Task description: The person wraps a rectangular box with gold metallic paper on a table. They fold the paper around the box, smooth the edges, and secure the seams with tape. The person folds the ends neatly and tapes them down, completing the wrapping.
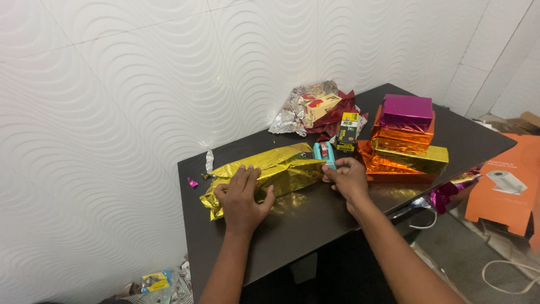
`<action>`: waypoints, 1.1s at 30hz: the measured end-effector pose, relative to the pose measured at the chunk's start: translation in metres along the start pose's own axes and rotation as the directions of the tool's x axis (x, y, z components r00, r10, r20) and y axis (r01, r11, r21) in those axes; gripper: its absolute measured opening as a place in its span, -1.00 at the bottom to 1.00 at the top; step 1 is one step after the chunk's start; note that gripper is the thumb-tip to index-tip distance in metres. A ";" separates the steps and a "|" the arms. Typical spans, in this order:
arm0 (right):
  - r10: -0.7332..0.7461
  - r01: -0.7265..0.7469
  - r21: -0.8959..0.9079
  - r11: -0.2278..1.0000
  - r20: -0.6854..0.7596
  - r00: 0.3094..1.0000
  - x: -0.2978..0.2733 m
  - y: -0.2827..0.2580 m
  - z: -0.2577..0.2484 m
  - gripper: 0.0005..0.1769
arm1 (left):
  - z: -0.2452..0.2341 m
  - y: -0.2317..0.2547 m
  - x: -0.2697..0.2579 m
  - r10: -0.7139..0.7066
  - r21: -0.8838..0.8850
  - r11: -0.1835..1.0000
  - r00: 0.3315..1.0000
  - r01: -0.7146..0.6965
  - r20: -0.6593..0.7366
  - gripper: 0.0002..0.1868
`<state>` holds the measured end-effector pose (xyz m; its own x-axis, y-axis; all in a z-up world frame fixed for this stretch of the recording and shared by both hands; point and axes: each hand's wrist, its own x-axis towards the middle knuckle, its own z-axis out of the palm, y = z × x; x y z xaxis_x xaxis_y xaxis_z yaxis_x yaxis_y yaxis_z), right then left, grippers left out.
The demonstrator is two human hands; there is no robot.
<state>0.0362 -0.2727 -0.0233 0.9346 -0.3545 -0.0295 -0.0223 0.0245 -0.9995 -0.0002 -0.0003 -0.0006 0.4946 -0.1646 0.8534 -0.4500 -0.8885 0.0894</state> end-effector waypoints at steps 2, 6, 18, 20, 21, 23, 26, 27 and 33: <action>-0.029 0.029 -0.037 0.999 -0.011 1.000 0.001 0.004 0.001 -0.59 | 0.001 -0.001 -0.001 0.002 0.001 1.000 1.000 -0.002 -0.002 -0.49; -0.099 0.092 -0.126 0.988 -0.052 0.994 0.004 0.015 0.002 -0.62 | 0.001 -0.002 -0.002 0.004 0.005 1.000 1.000 -0.004 0.002 -0.50; -0.259 0.171 -0.412 0.895 -0.166 0.952 -0.017 -0.004 -0.006 -0.61 | -0.003 0.001 0.001 -0.007 -0.019 1.000 1.000 0.007 0.011 -0.48; -0.300 0.224 -0.347 0.911 -0.185 0.936 -0.026 -0.013 -0.006 -0.65 | -0.004 0.000 -0.001 0.003 -0.018 1.000 1.000 -0.003 0.000 -0.49; -0.313 0.260 -0.294 0.920 -0.151 0.938 -0.031 -0.018 -0.005 -0.67 | -0.003 0.001 -0.002 0.008 -0.018 1.000 1.000 -0.009 -0.006 -0.49; -0.357 0.340 -0.168 0.925 -0.081 0.931 -0.035 -0.031 0.006 -0.72 | -0.002 0.000 0.001 0.004 -0.024 1.000 1.000 -0.005 -0.015 -0.47; -0.256 0.250 0.089 0.964 0.066 0.964 -0.046 -0.048 0.025 -0.74 | -0.005 0.001 0.001 0.002 -0.037 0.999 1.000 -0.002 -0.013 -0.47; -0.219 0.204 0.117 0.972 0.128 0.967 -0.049 -0.052 0.032 -0.73 | -0.006 0.001 0.001 0.002 -0.042 0.999 1.000 -0.002 -0.010 -0.47; -0.098 0.076 0.074 0.994 0.370 0.924 -0.051 -0.069 0.072 -0.54 | -0.008 0.001 0.000 -0.003 -0.066 0.998 1.000 0.002 -0.009 -0.52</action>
<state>0.0157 -0.1890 0.0487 0.9969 0.0163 0.0767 0.0754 0.0668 -0.9949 -0.0063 0.0026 0.0037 0.4895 -0.1583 0.8575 -0.4966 -0.8589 0.1250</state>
